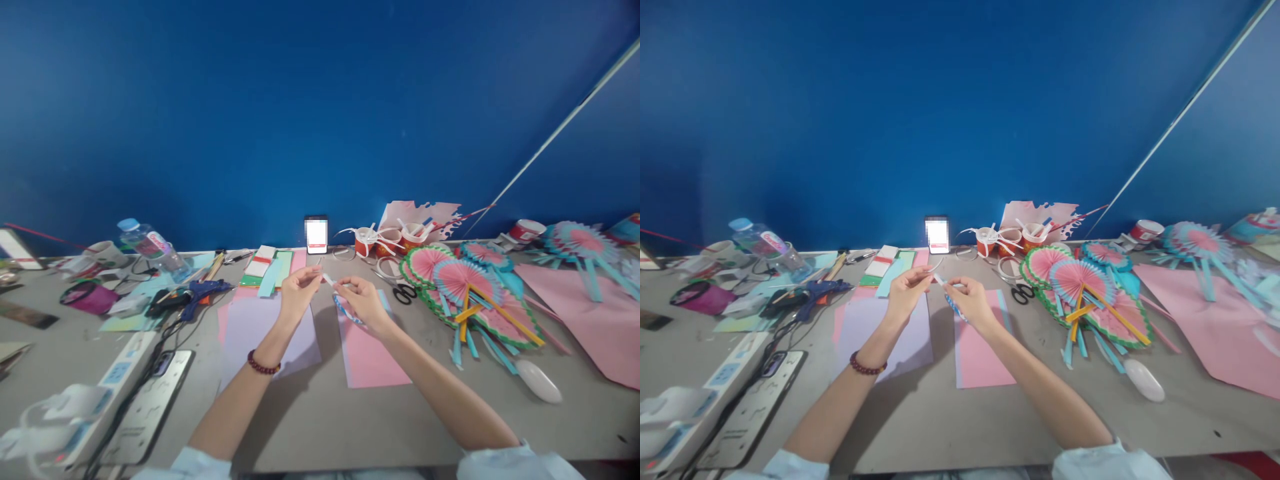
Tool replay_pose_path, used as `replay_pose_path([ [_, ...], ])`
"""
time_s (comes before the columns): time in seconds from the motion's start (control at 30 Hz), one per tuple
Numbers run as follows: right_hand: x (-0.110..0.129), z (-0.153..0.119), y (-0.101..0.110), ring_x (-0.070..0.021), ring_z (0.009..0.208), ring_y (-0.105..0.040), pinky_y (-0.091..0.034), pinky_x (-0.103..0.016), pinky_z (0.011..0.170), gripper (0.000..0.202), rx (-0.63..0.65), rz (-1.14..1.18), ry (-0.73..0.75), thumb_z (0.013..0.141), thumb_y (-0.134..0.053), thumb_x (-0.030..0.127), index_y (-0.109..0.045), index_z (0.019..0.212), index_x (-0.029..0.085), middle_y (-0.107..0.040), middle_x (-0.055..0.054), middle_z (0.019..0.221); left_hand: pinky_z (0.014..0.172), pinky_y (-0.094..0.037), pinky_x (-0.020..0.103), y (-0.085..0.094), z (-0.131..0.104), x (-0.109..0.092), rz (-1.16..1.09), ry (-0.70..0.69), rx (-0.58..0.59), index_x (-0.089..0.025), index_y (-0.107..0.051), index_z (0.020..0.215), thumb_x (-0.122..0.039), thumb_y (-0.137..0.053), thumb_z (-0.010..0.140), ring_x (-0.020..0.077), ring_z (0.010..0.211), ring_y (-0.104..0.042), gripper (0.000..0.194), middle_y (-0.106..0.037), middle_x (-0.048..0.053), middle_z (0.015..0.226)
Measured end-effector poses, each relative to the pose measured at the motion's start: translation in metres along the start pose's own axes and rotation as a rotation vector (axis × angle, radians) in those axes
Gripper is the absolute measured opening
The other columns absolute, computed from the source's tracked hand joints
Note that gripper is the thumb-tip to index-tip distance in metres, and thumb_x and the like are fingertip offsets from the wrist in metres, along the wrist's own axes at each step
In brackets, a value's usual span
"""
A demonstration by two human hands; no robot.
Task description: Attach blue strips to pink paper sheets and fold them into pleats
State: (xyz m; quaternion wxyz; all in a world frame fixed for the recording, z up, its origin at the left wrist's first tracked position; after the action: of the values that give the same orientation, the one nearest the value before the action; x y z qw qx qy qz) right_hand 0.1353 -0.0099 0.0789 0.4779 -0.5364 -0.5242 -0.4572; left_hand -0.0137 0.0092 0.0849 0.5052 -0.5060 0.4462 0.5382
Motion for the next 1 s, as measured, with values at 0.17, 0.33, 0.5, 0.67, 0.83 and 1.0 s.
replay_pose_path([
  [0.17,-0.0005,0.0012,0.0003,-0.0040,0.034,-0.030,-0.018,-0.017,0.032,0.039,-0.003,0.010,-0.007,0.062,-0.068,0.051,-0.060,0.075,0.016,-0.042,0.008,0.043,0.058,-0.050,0.023,0.0003,-0.0009,-0.0023,-0.008,0.018,-0.008,-0.015,-0.070,0.091,-0.027,-0.068,0.065,0.0193,0.077,-0.068,0.029,-0.072,0.007,0.080],
  [0.33,0.0004,0.0006,0.0003,-0.0035,0.034,-0.029,-0.018,-0.017,0.033,0.036,-0.007,0.009,-0.003,0.062,-0.068,0.049,-0.060,0.074,0.016,-0.043,0.007,0.043,0.058,-0.050,0.024,0.0000,-0.0005,-0.0024,-0.018,0.024,-0.007,-0.015,-0.070,0.090,-0.028,-0.069,0.064,0.0197,0.077,-0.068,0.029,-0.072,0.008,0.080],
  [0.5,0.0005,-0.0002,0.0003,-0.0037,0.033,-0.029,-0.018,-0.017,0.033,0.037,-0.011,0.021,-0.011,0.062,-0.069,0.050,-0.060,0.075,0.016,-0.042,0.008,0.042,0.057,-0.051,0.024,-0.0001,-0.0005,-0.0018,-0.016,0.012,0.008,-0.015,-0.070,0.090,-0.029,-0.069,0.064,0.0204,0.078,-0.068,0.029,-0.072,0.008,0.081],
  [0.67,0.0017,-0.0005,0.0000,-0.0037,0.034,-0.031,-0.017,-0.016,0.033,0.037,-0.013,0.024,-0.020,0.061,-0.069,0.049,-0.060,0.075,0.015,-0.044,0.007,0.043,0.058,-0.051,0.023,0.0004,-0.0003,-0.0014,-0.015,0.010,0.019,-0.016,-0.070,0.091,-0.030,-0.069,0.065,0.0201,0.078,-0.068,0.029,-0.072,0.007,0.082],
  [0.83,0.0037,-0.0006,-0.0002,-0.0035,0.034,-0.030,-0.017,-0.017,0.033,0.036,-0.020,0.029,-0.022,0.061,-0.069,0.048,-0.060,0.073,0.015,-0.043,0.007,0.043,0.058,-0.051,0.023,0.0006,0.0000,-0.0015,-0.007,0.025,0.020,-0.016,-0.070,0.091,-0.028,-0.069,0.065,0.0199,0.079,-0.069,0.029,-0.073,0.007,0.080],
  [1.0,0.0016,0.0006,0.0008,-0.0036,0.033,-0.029,-0.016,-0.017,0.032,0.036,-0.026,0.010,-0.018,0.062,-0.068,0.048,-0.059,0.074,0.015,-0.041,0.008,0.042,0.059,-0.051,0.024,0.0010,-0.0003,-0.0020,-0.010,0.032,0.036,-0.016,-0.069,0.092,-0.030,-0.069,0.066,0.0208,0.079,-0.069,0.030,-0.072,0.007,0.081],
])
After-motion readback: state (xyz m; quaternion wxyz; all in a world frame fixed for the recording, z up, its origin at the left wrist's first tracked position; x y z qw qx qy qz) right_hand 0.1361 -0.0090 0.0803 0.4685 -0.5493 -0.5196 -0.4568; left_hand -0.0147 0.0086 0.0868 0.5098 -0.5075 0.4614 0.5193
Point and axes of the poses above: each hand's wrist, its own z-axis towards the middle knuckle, its own y-axis out of the back of the hand, x = y × z, the point moved 1 cm from there along z, towards the middle knuckle
